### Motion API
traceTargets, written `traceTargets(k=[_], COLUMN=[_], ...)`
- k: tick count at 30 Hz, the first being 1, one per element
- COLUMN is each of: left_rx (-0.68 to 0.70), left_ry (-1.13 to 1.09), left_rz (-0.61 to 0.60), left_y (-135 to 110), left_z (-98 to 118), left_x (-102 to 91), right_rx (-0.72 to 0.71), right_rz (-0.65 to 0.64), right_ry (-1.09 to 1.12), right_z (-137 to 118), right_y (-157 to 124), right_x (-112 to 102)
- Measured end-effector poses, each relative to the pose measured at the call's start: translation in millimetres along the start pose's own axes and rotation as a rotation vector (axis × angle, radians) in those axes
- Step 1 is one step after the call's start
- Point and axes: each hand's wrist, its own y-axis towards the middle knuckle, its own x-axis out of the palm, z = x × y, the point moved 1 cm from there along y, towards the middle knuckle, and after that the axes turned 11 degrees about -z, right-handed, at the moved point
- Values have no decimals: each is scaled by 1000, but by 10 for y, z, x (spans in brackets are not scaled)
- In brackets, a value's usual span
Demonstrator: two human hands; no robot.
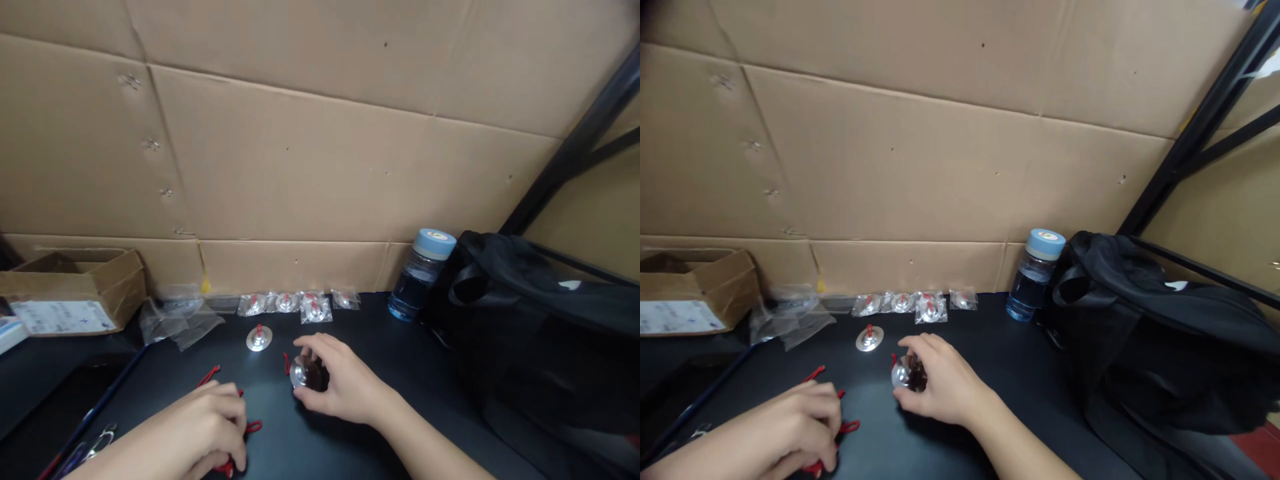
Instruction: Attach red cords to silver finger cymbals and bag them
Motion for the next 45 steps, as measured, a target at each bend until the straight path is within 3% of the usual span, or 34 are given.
traceTargets(k=[4, 9, 13, 23, 28, 31, 35, 38, 41, 45], left_rx=[33, -133, -213, -49, -148, -157, -124, -99, 15, 35], left_ry=[-2, -26, -28, 45, 119, 119, 63, 2, -59, -175], left_rz=[-28, -95, -156, -133, -115, -42, 134, 304, 445, 553], left_y=[36, -36, -65, 59, 126, 162, 199, 239, 280, 291], left_z=[119, 241, 201, 338, 398, 406, 394, 337, 252, 183], left_x=[-54, -212, -206, -209, -153, -178, -169, -60, 97, 262], right_rx=[1, -13, -12, -37, -85, -131, -182, -201, -237, -351], right_rz=[27, 23, 6, 28, 175, 297, 348, 377, 431, 424], right_ry=[40, 29, 29, 33, 26, 2, -29, -18, -22, 20], right_z=[5, 6, -21, -101, -95, -67, 7, 38, 18, -7], right_y=[-11, -5, -6, 16, 24, 42, 60, 40, -5, -43], right_x=[10, 15, 18, 5, 84, 159, 243, 282, 310, 358])
